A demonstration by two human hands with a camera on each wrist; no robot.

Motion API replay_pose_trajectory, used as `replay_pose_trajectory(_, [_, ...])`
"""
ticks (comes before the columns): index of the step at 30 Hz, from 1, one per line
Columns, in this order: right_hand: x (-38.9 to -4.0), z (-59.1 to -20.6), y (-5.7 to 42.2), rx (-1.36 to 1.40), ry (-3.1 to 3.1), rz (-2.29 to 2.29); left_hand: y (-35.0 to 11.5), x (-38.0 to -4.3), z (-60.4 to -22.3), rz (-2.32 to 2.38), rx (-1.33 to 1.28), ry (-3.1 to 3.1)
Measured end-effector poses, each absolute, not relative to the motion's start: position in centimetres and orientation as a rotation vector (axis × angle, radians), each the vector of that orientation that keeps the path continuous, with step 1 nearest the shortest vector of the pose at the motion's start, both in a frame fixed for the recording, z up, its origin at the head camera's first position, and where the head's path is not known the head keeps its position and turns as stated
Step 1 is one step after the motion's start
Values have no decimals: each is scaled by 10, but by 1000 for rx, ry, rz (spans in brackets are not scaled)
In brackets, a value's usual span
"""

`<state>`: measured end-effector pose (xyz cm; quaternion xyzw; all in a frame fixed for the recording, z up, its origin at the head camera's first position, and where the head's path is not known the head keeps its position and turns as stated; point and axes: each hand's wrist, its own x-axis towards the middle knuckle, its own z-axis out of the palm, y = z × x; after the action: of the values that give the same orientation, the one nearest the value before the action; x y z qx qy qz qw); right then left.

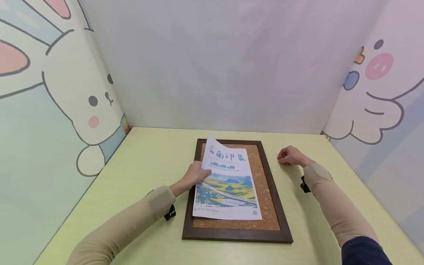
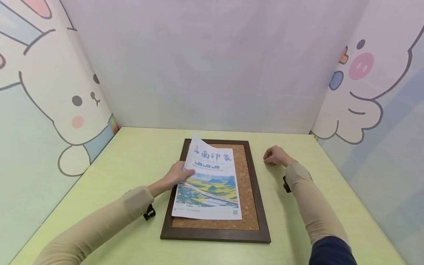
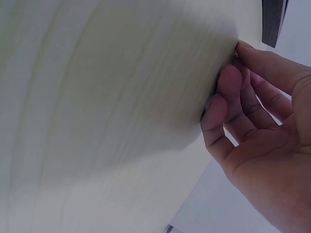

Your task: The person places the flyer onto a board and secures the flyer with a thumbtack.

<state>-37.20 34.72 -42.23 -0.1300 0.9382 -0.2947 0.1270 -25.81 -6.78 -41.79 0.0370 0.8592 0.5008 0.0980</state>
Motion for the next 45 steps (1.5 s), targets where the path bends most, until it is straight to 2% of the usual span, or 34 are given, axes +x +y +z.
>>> replay_pose_trajectory(18, [-376, -416, 343, -322, 2692, -965, -64, -266, -417, 1336, 206, 2610])
replay_pose_trajectory(24, [-381, -410, 332, -338, 2658, -1124, -78, -266, -408, 1065, 278, 2798])
replay_pose_trajectory(31, [-388, -398, 301, -378, 2641, -1268, -90, -267, -412, 552, 637, 2859])
replay_pose_trajectory(35, [-396, -395, 278, -397, 2648, -1270, -93, -268, -416, 428, 809, 2754])
replay_pose_trajectory(45, [-415, -401, 225, -390, 2661, -1241, -90, -262, -418, 374, 864, 2711])
